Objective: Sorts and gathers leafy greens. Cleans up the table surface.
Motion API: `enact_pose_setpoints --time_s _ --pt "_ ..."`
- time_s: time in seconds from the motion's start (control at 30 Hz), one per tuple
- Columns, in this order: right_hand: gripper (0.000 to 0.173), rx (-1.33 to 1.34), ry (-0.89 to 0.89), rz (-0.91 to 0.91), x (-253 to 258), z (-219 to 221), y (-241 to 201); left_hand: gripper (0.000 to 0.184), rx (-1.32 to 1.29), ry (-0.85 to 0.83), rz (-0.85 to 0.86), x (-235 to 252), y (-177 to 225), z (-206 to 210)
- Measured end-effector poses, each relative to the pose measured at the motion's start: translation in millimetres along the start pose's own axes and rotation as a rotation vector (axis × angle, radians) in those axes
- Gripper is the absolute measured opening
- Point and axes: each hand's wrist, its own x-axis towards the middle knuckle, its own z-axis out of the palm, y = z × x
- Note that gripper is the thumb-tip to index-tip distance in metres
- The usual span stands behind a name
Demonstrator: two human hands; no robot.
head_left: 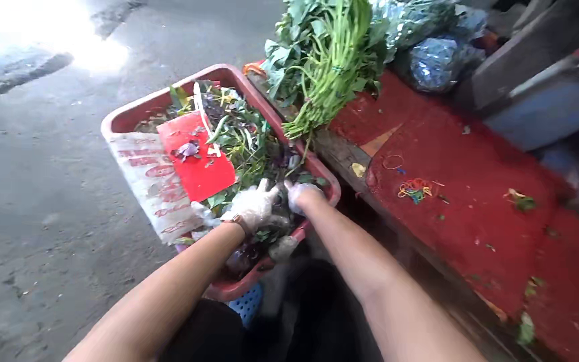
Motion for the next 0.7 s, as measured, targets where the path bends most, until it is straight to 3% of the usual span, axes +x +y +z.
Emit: enact_pose_setpoints --time_s 0.17,0.2,0.27,0.3,0.4,0.5,0.63,0.7 --pt "0.097 -0.074 -0.071 -0.165 -27.9 -3.5 19.9 0.089 0.026 0.045 0.035 -24.7 3.6 12.1" --pt "0.088 -0.049 -0.063 -0.230 -36.7 -17.0 26.8 0.091 0.007 0.045 0.038 -23.0 0.2 12.5" --pt "0.045 0.167 0.120 -0.325 -46.6 -44.6 46.2 0.096 -0.028 0.065 0.047 -19.0 -5.9 14.6" --pt "0.038 0.297 0.260 -0.281 -45.6 -55.5 52.5 0.099 -0.036 0.082 0.054 -18.6 -8.0 17.5" --pt "0.060 0.498 0.460 -0.006 -15.7 -66.3 47.8 0.100 -0.030 0.123 0.075 -22.8 -9.5 22.8" --pt "0.046 0.695 0.552 -0.006 7.4 -61.0 39.3 0.099 -0.025 0.144 0.090 -28.7 -9.5 23.6" --pt "0.035 0.900 0.542 -0.320 -36.2 -62.9 33.1 0.100 -0.038 0.179 0.063 -33.3 -13.6 25.0" --pt "0.031 0.781 0.643 -0.444 -72.5 -45.7 25.6 0.099 -0.026 0.235 0.096 -34.8 -12.0 29.9"
